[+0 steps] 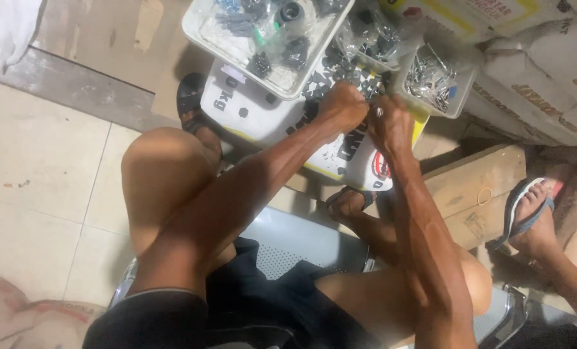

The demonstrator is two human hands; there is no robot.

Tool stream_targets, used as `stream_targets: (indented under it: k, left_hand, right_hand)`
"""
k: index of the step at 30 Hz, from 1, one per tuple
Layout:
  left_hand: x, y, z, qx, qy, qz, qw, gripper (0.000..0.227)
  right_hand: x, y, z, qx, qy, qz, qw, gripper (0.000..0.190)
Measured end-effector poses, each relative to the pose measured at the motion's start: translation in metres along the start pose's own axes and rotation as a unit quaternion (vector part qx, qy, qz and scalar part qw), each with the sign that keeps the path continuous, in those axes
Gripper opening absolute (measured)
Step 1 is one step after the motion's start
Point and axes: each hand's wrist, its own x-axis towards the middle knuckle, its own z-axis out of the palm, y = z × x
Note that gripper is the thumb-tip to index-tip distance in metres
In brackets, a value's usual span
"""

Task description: Sorting and assembling small metal hardware components like bolts and washers from a pile into containers.

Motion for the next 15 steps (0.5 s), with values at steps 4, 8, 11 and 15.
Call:
stream_targets:
  k: [4,8,11,15]
  left_hand:
    - [-0.015,-0.010,-0.014,0.092,0.008,0.044,0.995,0.041]
    - [-0.009,-0.030,-0.004,0.213,-0.035,0.011,0.976,0.040]
    - [-0.014,-0.051,0.016,0.298,-0.116,0.081,0.944,0.037]
    - [-0.020,-0.082,0.050,0.408,-0.135,0.262,0.864,0.023]
  right_hand:
    - [-0.014,-0.006,-0.039,-0.029,0.023,0.001,0.999,0.016]
    - [-0.028,-0.007,-0.035,-0.076,-0.049,0.039,0.995,0.019]
    - [-0.032,0.028,0.005,-0.139,-0.038,0.009,0.990,0.014]
    - [-0.033,0.033,0.015,-0.161,-0.037,-0.007,0.986,0.018]
